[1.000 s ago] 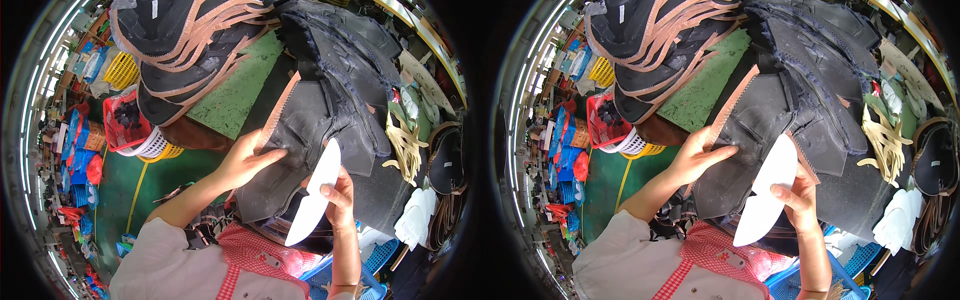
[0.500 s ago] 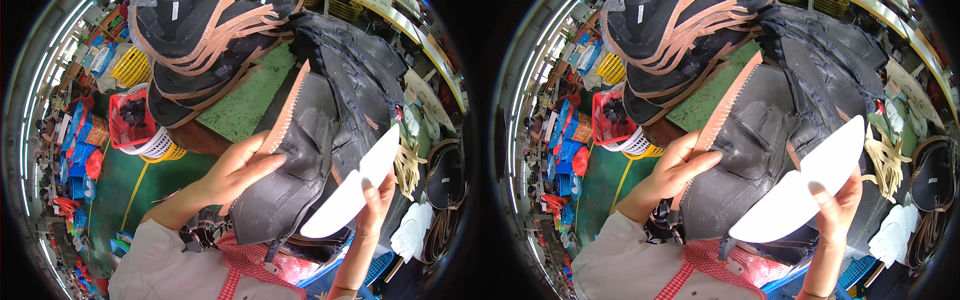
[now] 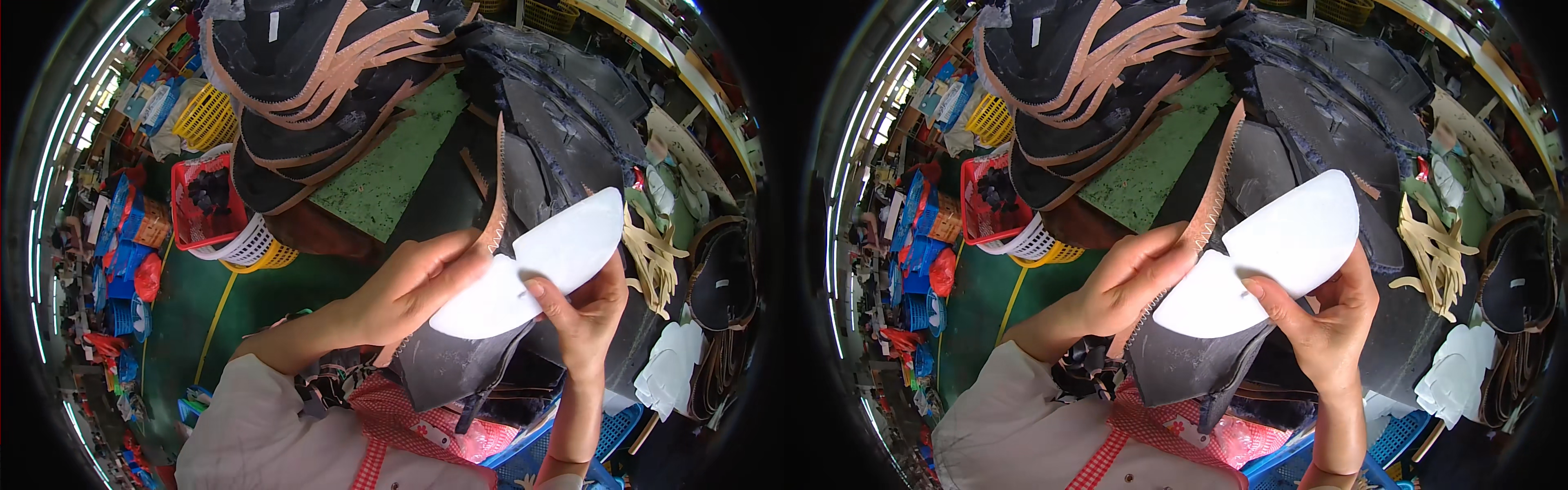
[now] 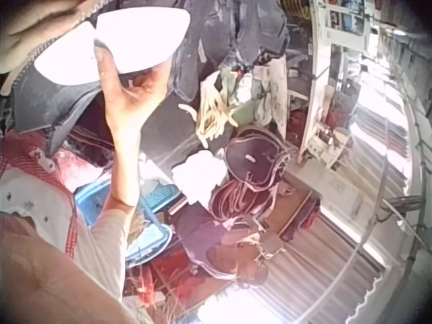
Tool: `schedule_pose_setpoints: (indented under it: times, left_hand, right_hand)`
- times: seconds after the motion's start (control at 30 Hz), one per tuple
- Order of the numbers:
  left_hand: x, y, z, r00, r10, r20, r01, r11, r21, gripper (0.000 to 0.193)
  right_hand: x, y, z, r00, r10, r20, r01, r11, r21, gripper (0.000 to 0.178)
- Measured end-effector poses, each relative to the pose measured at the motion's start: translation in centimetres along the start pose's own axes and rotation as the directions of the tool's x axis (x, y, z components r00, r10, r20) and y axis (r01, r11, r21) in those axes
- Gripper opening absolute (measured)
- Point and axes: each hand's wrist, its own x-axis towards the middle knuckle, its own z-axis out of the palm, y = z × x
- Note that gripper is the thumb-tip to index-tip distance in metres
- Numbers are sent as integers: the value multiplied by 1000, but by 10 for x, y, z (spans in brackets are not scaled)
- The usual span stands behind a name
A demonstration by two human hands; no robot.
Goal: Manually glue and attach reinforcements or lining to shoe upper components in a factory setting.
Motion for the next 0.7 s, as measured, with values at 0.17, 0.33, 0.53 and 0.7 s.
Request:
schedule_pose_setpoints:
  times: [0.17, 0.33, 0.53, 0.7]
  left_hand:
    - [-2, -4, 2, 1000, -15, 2, 15, 998, 68, 39]
    - [-4, 25, -30, 963, 3, 268, -73, 965, 251, 31]
    - [-2, 43, -53, 827, -110, 551, -82, 946, 314, 28]
    - [15, 35, -54, 717, -43, 696, -125, 974, 188, 26]
  right_hand:
    - [-2, 2, -8, 994, -93, 62, 107, 952, -288, 67]
    - [9, -29, -43, 975, -34, 219, 7, 992, 124, 47]
    - [47, -57, -27, 743, -423, 519, 621, 724, -300, 30]
    - [43, -41, -24, 804, 57, 592, 122, 958, -258, 33]
